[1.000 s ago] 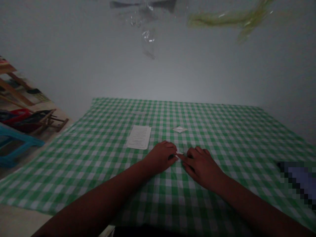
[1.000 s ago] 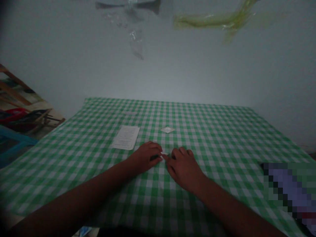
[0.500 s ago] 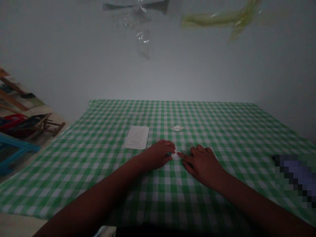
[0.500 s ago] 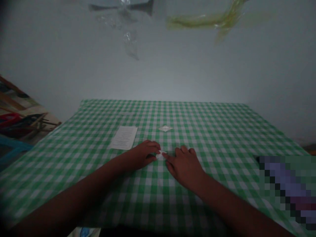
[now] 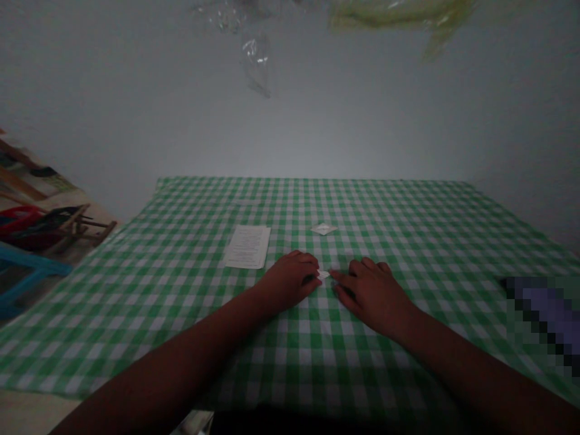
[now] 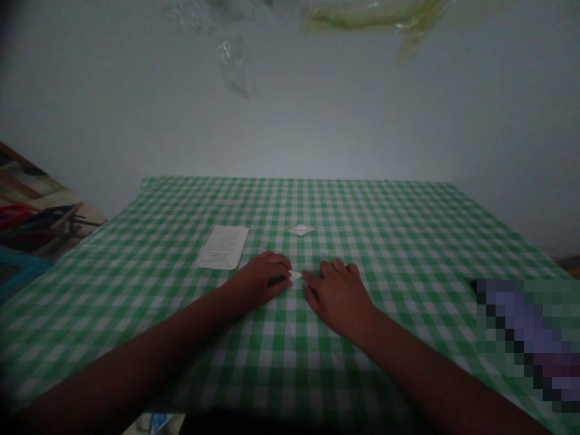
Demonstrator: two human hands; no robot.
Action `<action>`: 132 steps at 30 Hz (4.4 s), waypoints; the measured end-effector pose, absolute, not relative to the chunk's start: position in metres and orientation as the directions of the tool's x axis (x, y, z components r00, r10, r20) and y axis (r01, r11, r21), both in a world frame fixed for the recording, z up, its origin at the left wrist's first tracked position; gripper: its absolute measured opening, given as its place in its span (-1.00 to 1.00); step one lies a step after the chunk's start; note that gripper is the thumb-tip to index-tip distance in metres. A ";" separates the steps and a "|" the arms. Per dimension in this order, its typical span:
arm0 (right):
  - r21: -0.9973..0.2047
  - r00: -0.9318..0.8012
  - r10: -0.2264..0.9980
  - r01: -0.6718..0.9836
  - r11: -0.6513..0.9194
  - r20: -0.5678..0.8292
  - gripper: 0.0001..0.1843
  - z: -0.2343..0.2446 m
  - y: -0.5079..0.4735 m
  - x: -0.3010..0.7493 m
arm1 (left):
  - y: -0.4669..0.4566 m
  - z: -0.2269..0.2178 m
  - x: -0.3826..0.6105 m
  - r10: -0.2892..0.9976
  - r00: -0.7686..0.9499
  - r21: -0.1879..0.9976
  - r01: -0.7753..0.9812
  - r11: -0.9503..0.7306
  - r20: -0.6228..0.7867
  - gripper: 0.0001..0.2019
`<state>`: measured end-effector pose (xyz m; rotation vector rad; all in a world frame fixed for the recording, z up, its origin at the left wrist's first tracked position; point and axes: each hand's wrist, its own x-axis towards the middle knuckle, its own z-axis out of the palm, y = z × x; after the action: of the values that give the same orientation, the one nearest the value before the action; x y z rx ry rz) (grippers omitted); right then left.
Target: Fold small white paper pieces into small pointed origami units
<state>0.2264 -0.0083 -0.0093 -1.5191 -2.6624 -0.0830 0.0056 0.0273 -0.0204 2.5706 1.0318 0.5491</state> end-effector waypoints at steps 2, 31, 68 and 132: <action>0.003 -0.539 0.836 0.840 0.542 0.099 -0.60 -0.010 -0.010 0.223 | 0.028 -0.024 0.008 0.717 0.658 0.408 0.604 -0.685 0.230 -0.90; -0.050 -0.482 0.876 0.874 0.483 0.027 -0.60 -0.005 -0.008 0.224 | 0.020 -0.011 -0.008 0.686 0.705 0.429 0.572 -0.699 0.179 -0.68; -0.991 -0.250 0.960 0.003 0.132 0.127 -0.81 -0.027 -0.006 0.212 | 0.002 -0.018 0.020 0.941 0.308 0.941 0.255 -0.222 0.139 -0.79; -0.588 -0.391 0.754 0.472 0.657 0.528 -0.53 -0.010 -0.031 0.211 | 0.000 -0.004 0.023 0.978 0.204 0.996 0.069 -0.054 0.039 -0.71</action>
<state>0.2108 -0.0305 -0.0099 -0.9484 -2.0591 0.4408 0.0228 -0.0003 -0.0039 1.3876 1.0870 1.0540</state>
